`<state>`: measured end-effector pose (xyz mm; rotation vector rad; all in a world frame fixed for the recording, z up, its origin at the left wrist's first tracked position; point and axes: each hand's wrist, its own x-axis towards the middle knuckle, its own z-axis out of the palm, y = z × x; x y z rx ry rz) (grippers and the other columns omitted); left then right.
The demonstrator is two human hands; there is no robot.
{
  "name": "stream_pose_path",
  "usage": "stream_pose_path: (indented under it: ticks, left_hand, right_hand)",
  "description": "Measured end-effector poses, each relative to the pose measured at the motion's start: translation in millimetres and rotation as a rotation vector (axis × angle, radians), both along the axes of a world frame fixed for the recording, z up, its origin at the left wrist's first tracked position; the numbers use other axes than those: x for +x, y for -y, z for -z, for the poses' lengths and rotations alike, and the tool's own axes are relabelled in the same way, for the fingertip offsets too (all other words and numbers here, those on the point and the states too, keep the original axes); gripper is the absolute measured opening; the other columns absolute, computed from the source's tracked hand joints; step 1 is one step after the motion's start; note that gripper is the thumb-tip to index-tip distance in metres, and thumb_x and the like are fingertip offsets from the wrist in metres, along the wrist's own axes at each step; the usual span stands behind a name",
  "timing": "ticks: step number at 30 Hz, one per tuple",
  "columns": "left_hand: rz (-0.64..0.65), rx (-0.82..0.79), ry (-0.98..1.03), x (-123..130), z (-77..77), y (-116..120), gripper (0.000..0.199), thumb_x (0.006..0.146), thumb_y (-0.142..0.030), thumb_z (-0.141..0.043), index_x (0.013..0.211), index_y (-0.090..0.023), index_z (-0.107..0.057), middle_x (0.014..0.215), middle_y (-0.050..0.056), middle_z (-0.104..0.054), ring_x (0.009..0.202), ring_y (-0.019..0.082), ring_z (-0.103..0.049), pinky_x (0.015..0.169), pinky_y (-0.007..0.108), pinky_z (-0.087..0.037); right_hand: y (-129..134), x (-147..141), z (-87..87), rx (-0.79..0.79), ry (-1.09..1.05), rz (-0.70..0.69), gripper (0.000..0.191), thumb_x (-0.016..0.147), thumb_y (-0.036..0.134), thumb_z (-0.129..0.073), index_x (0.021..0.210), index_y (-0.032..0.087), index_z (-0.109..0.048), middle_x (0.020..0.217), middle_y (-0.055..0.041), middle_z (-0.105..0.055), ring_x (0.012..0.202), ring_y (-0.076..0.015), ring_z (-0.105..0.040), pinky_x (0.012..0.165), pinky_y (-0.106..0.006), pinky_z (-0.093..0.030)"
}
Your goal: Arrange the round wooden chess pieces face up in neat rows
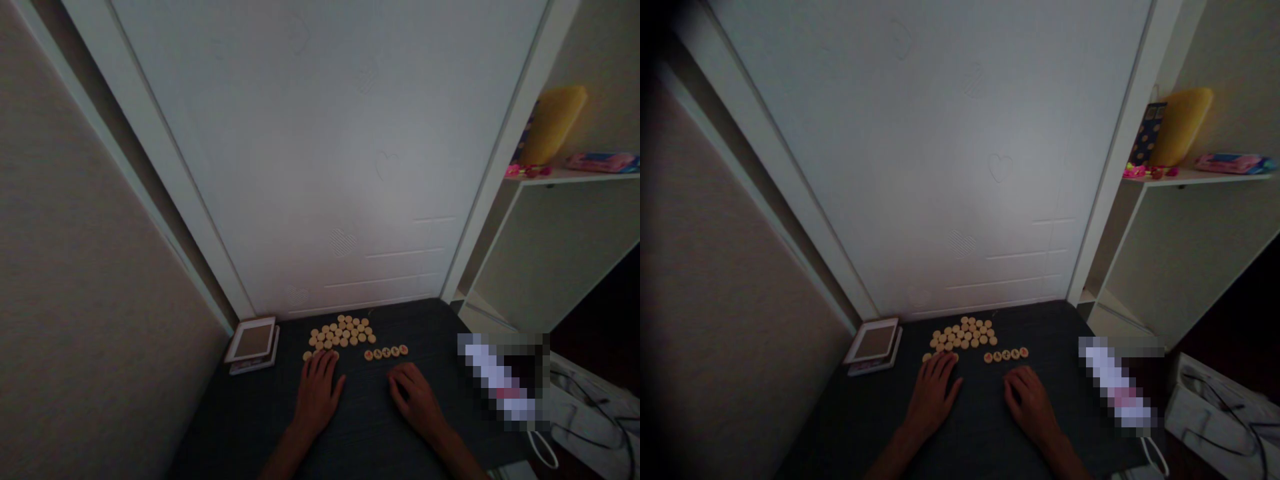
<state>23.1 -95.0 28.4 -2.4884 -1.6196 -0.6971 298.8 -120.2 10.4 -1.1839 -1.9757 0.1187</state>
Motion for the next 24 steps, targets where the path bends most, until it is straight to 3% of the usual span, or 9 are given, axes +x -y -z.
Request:
stream_pose_path:
  ticks: [8, 15, 24]
  left_hand:
    - [0.172, -0.172, 0.095, 8, -8.8, 31, 0.031, 0.096, -0.023, -0.056, 0.126, -0.031, -0.061, 0.133, 0.004, -0.065, 0.124, 0.027, -0.056, 0.106, 0.050, -0.044]
    - [0.093, -0.241, 0.274, 12, -10.9, 19, 0.017, 0.094, -0.020, -0.058, 0.106, -0.029, -0.067, 0.108, 0.002, -0.073, 0.103, 0.024, -0.065, 0.095, 0.043, -0.050]
    - [0.142, -0.337, 0.462, 17, -3.6, 6, 0.014, 0.094, -0.029, -0.059, 0.105, -0.027, -0.067, 0.102, 0.003, -0.074, 0.096, 0.023, -0.069, 0.089, 0.038, -0.055]
  right_hand:
    - [0, -51, -8.1, -0.088, 0.001, -0.177, 0.023, 0.093, 0.014, -0.052, 0.110, 0.025, -0.064, 0.108, -0.0081, -0.068, 0.101, -0.0240, -0.066, 0.088, -0.039, -0.058]
    - [-12, -70, -10.4, -0.126, 0.009, -0.206, 0.029, 0.086, 0.008, -0.059, 0.111, 0.024, -0.062, 0.111, -0.0068, -0.066, 0.105, -0.0227, -0.064, 0.093, -0.038, -0.054]
    - [-13, -70, -1.3, -0.187, -0.030, -0.169, 0.038, 0.086, 0.006, -0.057, 0.118, 0.027, -0.060, 0.111, -0.0045, -0.067, 0.104, -0.0227, -0.063, 0.092, -0.037, -0.052]
